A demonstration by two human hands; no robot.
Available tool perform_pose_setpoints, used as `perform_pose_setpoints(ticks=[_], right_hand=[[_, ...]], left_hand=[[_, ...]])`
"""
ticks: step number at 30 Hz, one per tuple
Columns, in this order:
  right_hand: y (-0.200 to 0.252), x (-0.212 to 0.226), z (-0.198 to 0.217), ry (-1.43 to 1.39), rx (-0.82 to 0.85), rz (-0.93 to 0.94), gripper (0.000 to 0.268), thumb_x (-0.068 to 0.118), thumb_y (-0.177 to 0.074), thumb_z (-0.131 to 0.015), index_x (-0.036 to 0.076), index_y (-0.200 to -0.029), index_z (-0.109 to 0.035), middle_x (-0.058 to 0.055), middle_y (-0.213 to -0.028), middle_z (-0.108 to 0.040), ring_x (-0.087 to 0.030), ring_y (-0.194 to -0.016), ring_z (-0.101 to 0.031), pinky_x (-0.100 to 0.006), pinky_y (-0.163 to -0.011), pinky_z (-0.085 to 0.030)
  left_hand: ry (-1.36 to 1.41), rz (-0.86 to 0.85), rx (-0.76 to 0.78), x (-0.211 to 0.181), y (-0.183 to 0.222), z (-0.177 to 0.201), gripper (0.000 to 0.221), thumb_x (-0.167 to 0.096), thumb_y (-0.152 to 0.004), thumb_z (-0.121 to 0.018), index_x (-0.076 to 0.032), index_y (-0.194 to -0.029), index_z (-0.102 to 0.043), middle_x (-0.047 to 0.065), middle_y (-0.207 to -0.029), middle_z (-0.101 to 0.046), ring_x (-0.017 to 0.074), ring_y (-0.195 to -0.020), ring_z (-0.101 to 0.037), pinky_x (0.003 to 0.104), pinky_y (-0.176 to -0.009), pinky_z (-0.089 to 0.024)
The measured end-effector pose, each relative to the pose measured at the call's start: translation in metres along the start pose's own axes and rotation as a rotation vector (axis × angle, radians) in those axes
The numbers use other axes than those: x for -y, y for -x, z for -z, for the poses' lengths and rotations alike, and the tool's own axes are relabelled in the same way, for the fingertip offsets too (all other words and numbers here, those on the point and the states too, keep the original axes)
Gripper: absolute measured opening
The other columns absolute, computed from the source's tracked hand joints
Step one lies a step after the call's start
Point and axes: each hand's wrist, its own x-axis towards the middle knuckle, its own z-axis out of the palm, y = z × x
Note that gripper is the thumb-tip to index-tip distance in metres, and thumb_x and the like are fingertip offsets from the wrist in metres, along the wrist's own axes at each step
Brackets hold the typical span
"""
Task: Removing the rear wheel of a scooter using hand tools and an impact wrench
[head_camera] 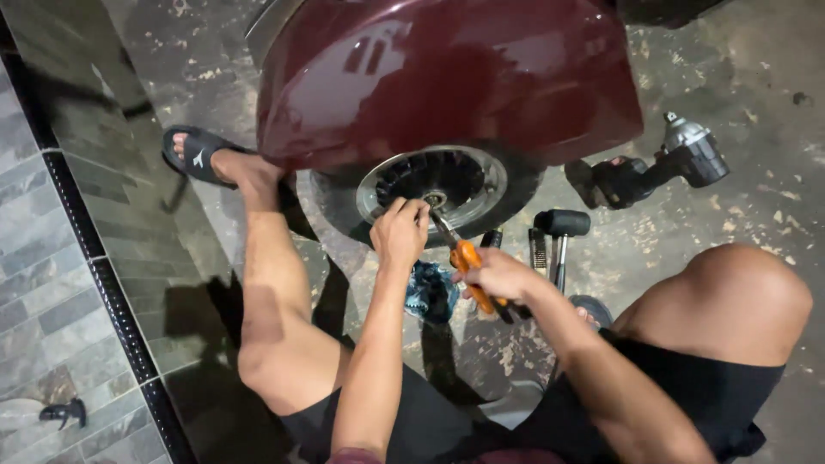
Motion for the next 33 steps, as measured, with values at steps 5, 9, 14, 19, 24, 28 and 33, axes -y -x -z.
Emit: perform_pose_setpoints(ticks=[5, 9, 14, 19, 24, 28, 33], right_hand=[[0.009, 0.026, 0.018, 0.133, 0.074, -0.092, 0.032, 0.007, -0.078, -0.078, -0.006, -0.103, -0.064, -0.029, -0.071, -0.072, -0.037, -0.058, -0.073, -0.047, -0.047, -0.058], [0.004, 0.042, 0.032, 0.212, 0.157, -0.143, 0.028, 0.002, -0.077, -0.08, -0.006, -0.098, -0.064, -0.026, -0.073, -0.07, -0.038, -0.065, -0.076, -0.048, -0.053, -0.061], [0.002, 0.069, 0.051, 0.295, 0.205, -0.2, 0.028, 0.0, -0.08, -0.064, -0.011, -0.106, -0.064, -0.029, -0.089, -0.075, -0.039, -0.069, -0.076, -0.051, -0.054, -0.062], [-0.006, 0.083, 0.066, 0.379, 0.254, -0.218, 0.036, -0.001, -0.081, -0.056, -0.015, -0.114, -0.06, -0.032, -0.102, -0.075, -0.044, -0.074, -0.076, -0.056, -0.061, -0.062], [-0.012, 0.095, 0.072, 0.448, 0.316, -0.255, 0.039, -0.002, -0.079, -0.057, -0.015, -0.116, -0.06, -0.031, -0.099, -0.075, -0.043, -0.071, -0.076, -0.055, -0.055, -0.062], [-0.027, 0.094, 0.076, 0.457, 0.342, -0.274, 0.04, 0.0, -0.079, -0.056, -0.014, -0.116, -0.06, -0.032, -0.099, -0.075, -0.045, -0.072, -0.075, -0.056, -0.058, -0.062], [-0.024, 0.111, 0.074, 0.503, 0.38, -0.302, 0.042, 0.002, -0.077, -0.055, -0.013, -0.116, -0.059, -0.031, -0.101, -0.076, -0.042, -0.071, -0.076, -0.052, -0.056, -0.063]], left_hand=[[0.088, 0.041, 0.009, 0.005, -0.001, 0.005, 0.006, -0.04, -0.086, -0.073, -0.034, -0.088, -0.074, -0.006, -0.082, -0.067, 0.0217, -0.079, -0.073, 0.039, -0.072, -0.062], [0.15, 0.104, 0.016, 0.01, -0.003, 0.018, 0.007, -0.039, -0.086, -0.074, -0.035, -0.092, -0.073, -0.007, -0.086, -0.067, 0.021, -0.084, -0.073, 0.04, -0.074, -0.062], [0.175, 0.173, 0.041, 0.016, -0.001, 0.025, 0.007, -0.035, -0.087, -0.073, -0.032, -0.093, -0.073, -0.004, -0.086, -0.067, 0.0241, -0.087, -0.073, 0.043, -0.077, -0.062], [0.194, 0.202, 0.047, 0.02, 0.002, 0.027, 0.006, -0.033, -0.087, -0.075, -0.03, -0.092, -0.073, -0.002, -0.085, -0.066, 0.0261, -0.089, -0.072, 0.044, -0.078, -0.061], [0.224, 0.175, 0.084, 0.018, 0.005, 0.017, 0.007, -0.031, -0.086, -0.076, -0.029, -0.092, -0.074, -0.003, -0.086, -0.068, 0.024, -0.09, -0.072, 0.041, -0.08, -0.061], [0.215, 0.152, 0.114, 0.014, 0.004, 0.02, 0.007, -0.029, -0.085, -0.076, -0.028, -0.093, -0.074, -0.002, -0.087, -0.068, 0.0255, -0.089, -0.072, 0.042, -0.078, -0.061], [0.216, 0.13, 0.145, 0.003, 0.007, 0.027, 0.008, -0.026, -0.087, -0.074, -0.027, -0.096, -0.075, 0.0, -0.089, -0.068, 0.0281, -0.091, -0.071, 0.044, -0.08, -0.06]])
